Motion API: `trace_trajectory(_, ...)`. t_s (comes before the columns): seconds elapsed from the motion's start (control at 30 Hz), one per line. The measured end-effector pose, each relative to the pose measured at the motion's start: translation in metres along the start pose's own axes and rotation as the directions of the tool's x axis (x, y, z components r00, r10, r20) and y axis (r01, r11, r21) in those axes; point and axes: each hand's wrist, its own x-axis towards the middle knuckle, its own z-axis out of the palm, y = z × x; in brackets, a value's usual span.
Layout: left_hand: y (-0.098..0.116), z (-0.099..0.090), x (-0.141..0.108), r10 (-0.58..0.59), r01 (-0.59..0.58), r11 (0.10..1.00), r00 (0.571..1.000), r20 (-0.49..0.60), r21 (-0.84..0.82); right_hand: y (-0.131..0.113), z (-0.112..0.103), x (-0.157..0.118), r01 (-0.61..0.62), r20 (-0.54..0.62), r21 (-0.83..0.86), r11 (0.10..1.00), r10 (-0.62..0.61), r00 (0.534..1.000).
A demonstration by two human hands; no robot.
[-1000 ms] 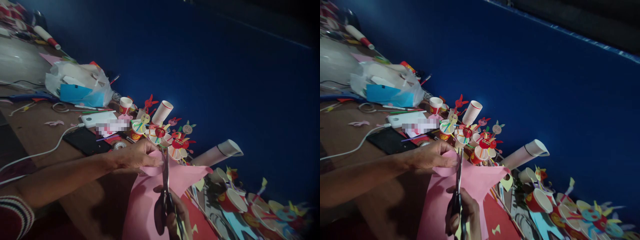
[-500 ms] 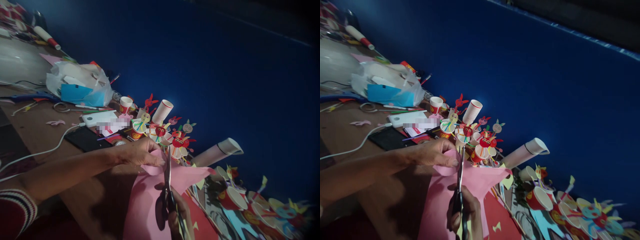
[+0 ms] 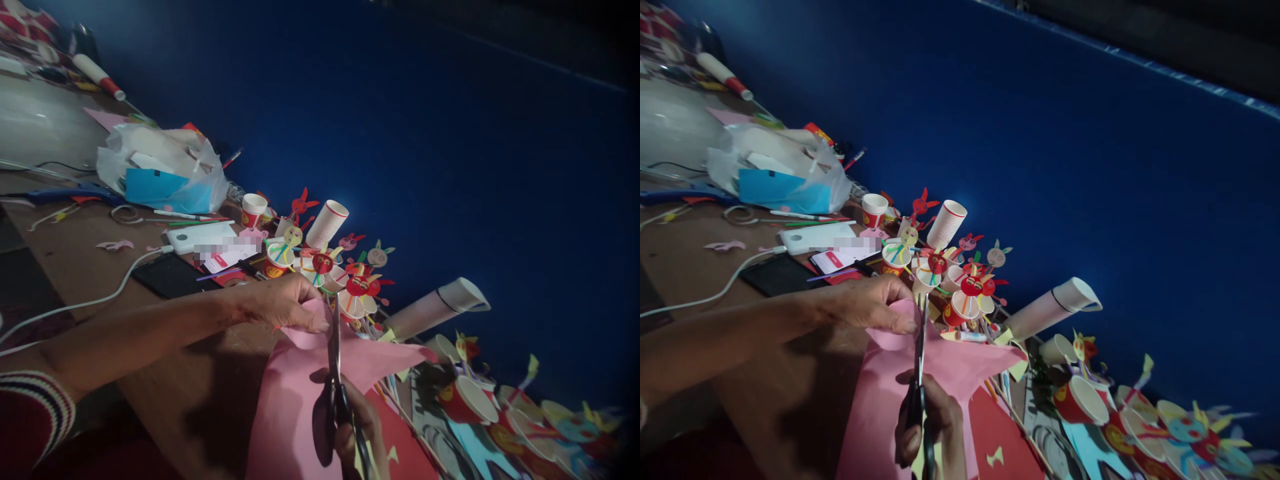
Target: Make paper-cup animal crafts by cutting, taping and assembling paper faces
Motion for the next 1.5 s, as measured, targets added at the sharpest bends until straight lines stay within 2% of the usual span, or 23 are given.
trace_trajectory(0.27,0.003,-0.003,0.0,0.027,-0.028,0.999,0.998,0.051,0.017,0.002,0.0,0.001,0.009,0.021,0.009,1.0,-0.009,1.0)
trace_trajectory(0.47,0.002,-0.003,0.002,0.024,-0.023,1.0,0.999,0.045,-0.007,0.008,-0.001,0.001,0.032,0.021,0.03,0.999,-0.033,0.999)
trace_trajectory(0.8,0.001,-0.009,0.009,-0.042,0.04,0.999,0.991,0.125,0.025,0.016,0.0,-0.001,0.051,-0.007,0.115,0.992,-0.051,0.999)
trace_trajectory(1.13,0.003,-0.012,0.006,-0.087,0.081,0.996,0.987,0.133,0.046,0.017,0.0,0.0,0.045,0.035,0.089,0.995,-0.048,0.998)
trace_trajectory(1.3,0.0,-0.012,0.007,-0.084,0.077,0.996,0.985,0.15,0.047,0.011,0.003,-0.001,0.077,0.007,0.024,0.997,-0.077,0.997)
trace_trajectory(1.5,-0.002,-0.012,0.009,-0.102,0.096,0.995,0.982,0.158,0.04,0.01,-0.002,0.0,-0.015,0.039,-0.055,0.998,0.017,0.999)
